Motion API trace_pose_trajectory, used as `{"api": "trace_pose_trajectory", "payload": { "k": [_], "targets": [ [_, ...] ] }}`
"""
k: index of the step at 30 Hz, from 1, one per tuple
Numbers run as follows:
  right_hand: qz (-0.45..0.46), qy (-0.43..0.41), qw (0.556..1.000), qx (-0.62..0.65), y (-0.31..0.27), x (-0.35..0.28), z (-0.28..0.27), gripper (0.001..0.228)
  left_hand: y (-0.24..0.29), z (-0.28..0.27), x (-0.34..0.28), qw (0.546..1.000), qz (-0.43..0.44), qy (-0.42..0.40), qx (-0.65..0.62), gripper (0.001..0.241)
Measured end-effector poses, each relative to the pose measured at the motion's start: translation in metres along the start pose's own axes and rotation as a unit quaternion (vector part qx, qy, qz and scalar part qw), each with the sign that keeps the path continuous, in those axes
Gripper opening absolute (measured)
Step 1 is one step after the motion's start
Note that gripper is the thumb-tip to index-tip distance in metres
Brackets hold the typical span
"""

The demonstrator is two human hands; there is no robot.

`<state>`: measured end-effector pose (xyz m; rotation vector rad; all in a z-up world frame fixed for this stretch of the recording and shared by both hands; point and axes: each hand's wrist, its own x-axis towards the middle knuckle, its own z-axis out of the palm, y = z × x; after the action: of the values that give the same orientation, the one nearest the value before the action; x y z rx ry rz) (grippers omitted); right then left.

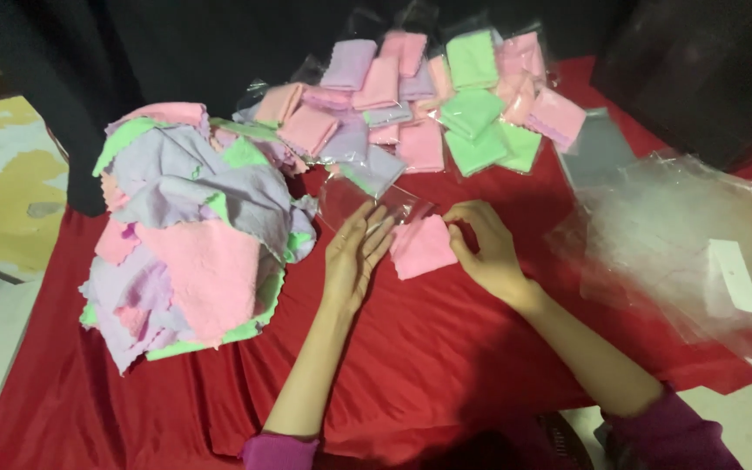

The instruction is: Folding small microfiber cloths and placing them into individual plastic sleeves for packaging.

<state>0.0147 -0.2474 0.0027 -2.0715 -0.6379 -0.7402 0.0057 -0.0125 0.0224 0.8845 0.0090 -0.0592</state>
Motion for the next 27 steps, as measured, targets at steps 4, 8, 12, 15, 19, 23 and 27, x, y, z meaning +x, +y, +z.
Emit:
{"api": "trace_pose_trajectory", "payload": {
  "k": [4, 8, 12, 15, 19, 23, 27],
  "targets": [
    [-0.007, -0.038, 0.999, -0.023, -0.004, -0.002, 0.004, 0.014, 0.002, 0.004, -0.003, 1.0, -0.003, 0.004, -0.001, 0.041],
    [-0.161, -0.096, 0.982, -0.014, -0.035, 0.012, 0.003, 0.027, 0.0, 0.005, -0.003, 1.0, 0.0, -0.011, 0.009, 0.043],
    [-0.248, -0.087, 0.964, -0.04, -0.047, 0.01, 0.009, 0.039, -0.002, 0.006, -0.007, 0.999, -0.003, -0.039, 0.015, 0.047],
    [-0.258, -0.081, 0.96, -0.072, -0.044, 0.009, 0.014, 0.045, -0.006, 0.007, -0.007, 0.998, -0.008, -0.063, 0.016, 0.054],
    [-0.271, -0.068, 0.955, -0.096, -0.042, 0.01, 0.016, 0.044, -0.024, -0.005, 0.001, 0.996, -0.013, -0.083, 0.007, 0.062],
    [-0.3, -0.042, 0.948, -0.097, -0.038, 0.011, 0.019, 0.035, -0.014, 0.009, -0.008, 0.997, -0.048, -0.06, 0.016, 0.055],
    [-0.292, -0.029, 0.951, -0.097, -0.042, 0.011, 0.017, 0.036, -0.012, 0.006, -0.005, 0.999, 0.004, -0.047, 0.02, 0.058]
  ]
}}
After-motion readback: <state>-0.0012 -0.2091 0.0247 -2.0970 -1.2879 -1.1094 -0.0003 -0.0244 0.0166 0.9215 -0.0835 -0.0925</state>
